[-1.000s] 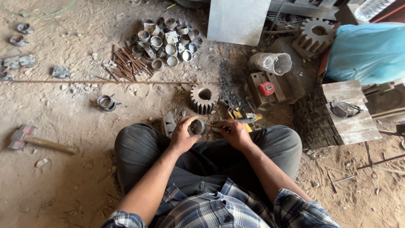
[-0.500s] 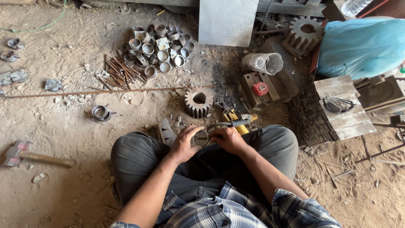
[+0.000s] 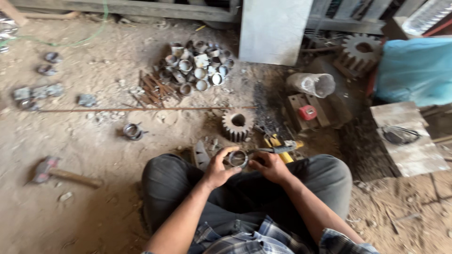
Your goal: The person sits on the floor and welds small metal rings onto a gear-like metal component using a handheld welding tool. They repeatedly pick up rings, position them on the gear, and apply welds, creating sparks.
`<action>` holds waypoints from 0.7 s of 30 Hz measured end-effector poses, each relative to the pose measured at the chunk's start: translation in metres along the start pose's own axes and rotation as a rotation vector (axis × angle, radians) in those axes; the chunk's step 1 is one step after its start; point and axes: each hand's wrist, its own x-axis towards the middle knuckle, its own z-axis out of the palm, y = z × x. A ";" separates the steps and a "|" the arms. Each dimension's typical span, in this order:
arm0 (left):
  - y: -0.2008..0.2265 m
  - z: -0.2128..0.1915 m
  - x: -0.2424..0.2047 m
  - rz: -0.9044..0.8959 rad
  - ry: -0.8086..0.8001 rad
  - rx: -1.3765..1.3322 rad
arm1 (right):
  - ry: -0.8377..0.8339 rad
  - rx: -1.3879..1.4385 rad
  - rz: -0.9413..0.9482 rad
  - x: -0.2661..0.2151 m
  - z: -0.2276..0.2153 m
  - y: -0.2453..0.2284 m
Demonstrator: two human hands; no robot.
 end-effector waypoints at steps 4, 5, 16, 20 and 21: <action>0.000 0.000 -0.003 0.024 0.007 0.045 | 0.008 0.007 -0.133 0.002 0.004 0.015; -0.001 0.001 -0.003 0.034 0.004 0.057 | -0.003 0.037 -0.076 0.002 0.004 0.019; -0.015 0.001 0.002 -0.040 0.164 0.091 | 0.086 0.272 0.294 0.012 0.012 0.035; -0.024 0.008 0.004 -0.120 0.140 0.014 | 0.142 0.181 0.224 0.011 0.008 0.039; -0.027 0.010 0.004 -0.112 0.137 0.010 | 0.156 0.149 0.189 0.012 0.010 0.039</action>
